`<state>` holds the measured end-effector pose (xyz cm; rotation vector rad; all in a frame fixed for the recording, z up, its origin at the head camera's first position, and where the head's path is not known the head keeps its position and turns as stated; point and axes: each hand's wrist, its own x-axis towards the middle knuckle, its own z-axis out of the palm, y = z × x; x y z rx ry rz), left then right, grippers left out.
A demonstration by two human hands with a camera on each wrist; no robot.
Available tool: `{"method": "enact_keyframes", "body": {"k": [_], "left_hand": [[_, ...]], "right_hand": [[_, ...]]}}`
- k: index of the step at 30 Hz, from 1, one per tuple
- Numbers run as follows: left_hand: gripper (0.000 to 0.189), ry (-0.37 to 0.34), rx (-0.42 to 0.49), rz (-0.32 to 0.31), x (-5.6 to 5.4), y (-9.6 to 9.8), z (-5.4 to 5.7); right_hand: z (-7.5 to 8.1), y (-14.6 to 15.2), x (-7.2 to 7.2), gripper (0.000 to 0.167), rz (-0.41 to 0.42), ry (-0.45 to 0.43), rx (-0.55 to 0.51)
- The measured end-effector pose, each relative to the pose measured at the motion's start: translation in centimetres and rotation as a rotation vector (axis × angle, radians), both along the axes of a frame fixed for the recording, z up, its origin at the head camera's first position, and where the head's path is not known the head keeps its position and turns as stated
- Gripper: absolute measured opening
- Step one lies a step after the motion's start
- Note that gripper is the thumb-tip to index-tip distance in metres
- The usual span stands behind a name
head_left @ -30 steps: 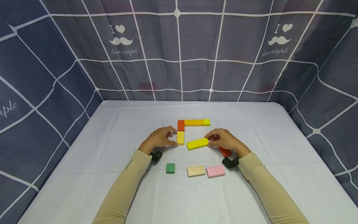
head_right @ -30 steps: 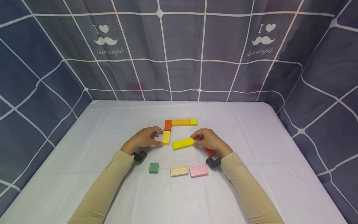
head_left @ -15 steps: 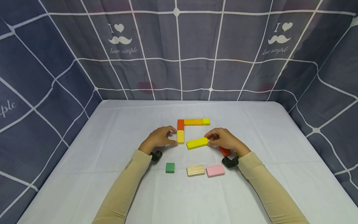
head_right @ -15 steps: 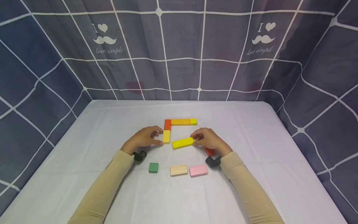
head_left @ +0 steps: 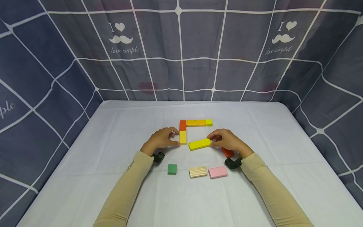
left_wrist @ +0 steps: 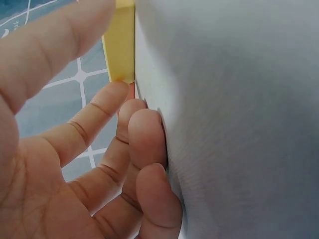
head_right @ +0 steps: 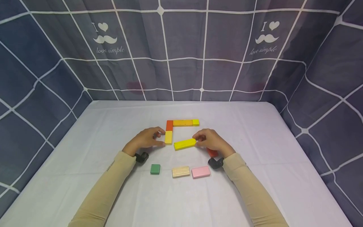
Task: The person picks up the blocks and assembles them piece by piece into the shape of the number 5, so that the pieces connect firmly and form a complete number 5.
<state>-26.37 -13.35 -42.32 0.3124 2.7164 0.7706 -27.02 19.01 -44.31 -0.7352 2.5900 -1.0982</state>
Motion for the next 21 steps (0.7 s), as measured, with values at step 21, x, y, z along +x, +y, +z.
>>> {"method": "enact_keyframes", "body": {"k": [21], "left_hand": [[0.057, -0.021, 0.011, 0.011, -0.05, -0.1, -0.07]], "right_hand": [[0.12, -0.31, -0.04, 0.03, -0.023, 0.002, 0.02]]}}
